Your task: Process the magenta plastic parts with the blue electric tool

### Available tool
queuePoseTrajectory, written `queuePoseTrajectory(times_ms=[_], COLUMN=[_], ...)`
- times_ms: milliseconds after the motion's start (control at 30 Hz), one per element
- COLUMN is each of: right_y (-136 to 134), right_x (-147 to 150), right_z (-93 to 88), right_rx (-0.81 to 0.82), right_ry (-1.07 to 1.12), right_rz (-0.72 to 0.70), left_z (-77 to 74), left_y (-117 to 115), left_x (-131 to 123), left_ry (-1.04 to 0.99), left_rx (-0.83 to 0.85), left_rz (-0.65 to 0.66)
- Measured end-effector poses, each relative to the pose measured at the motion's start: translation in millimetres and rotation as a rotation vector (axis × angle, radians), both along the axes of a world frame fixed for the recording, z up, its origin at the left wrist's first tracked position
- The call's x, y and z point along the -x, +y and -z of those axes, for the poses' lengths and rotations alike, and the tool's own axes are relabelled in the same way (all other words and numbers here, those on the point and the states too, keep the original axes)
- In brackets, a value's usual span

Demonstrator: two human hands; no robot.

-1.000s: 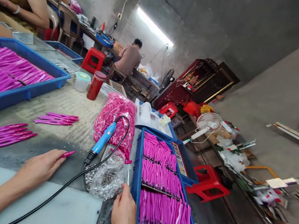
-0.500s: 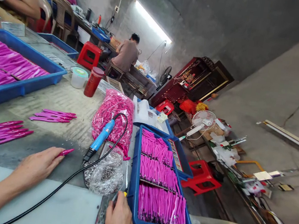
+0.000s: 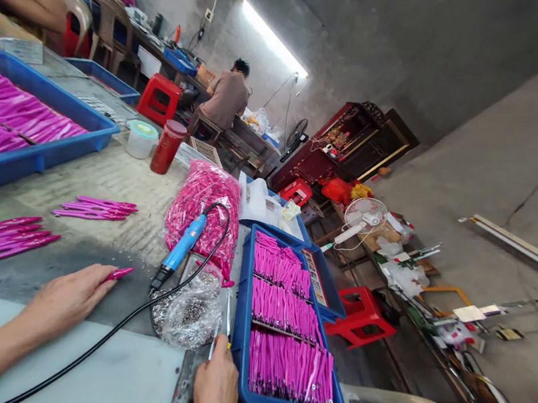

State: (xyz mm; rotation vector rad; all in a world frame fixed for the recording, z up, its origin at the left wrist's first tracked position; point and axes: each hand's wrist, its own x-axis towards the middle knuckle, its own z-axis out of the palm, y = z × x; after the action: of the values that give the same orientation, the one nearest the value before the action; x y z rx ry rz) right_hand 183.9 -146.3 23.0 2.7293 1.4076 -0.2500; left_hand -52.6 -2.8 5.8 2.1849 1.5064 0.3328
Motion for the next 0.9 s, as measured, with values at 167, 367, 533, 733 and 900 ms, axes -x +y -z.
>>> queuePoseTrajectory(times_ms=[167,367,533,733,900], right_y=[5,11,12,11,5], right_x=[2,0,-1,-4,-7], right_z=[-1.8,-2.9,-0.6,3.9,12.7], right_rx=[0.036,0.058,-0.022,-0.165,-0.259], right_ry=[-0.023,0.005,0.065,0.191,0.201], right_rz=[-0.01,0.037,0.117,0.232,0.199], left_z=[-1.6,-6.7,-6.5,-1.6,-2.3], left_y=[0,-1,-1,-2,-2], left_x=[1,0,0,1,1], left_ry=[0.005,0.04,0.045,0.017,0.014], left_rx=[0.006,0.021,0.023,-0.003,0.001], left_rz=[0.005,0.017,0.014,0.011,0.005])
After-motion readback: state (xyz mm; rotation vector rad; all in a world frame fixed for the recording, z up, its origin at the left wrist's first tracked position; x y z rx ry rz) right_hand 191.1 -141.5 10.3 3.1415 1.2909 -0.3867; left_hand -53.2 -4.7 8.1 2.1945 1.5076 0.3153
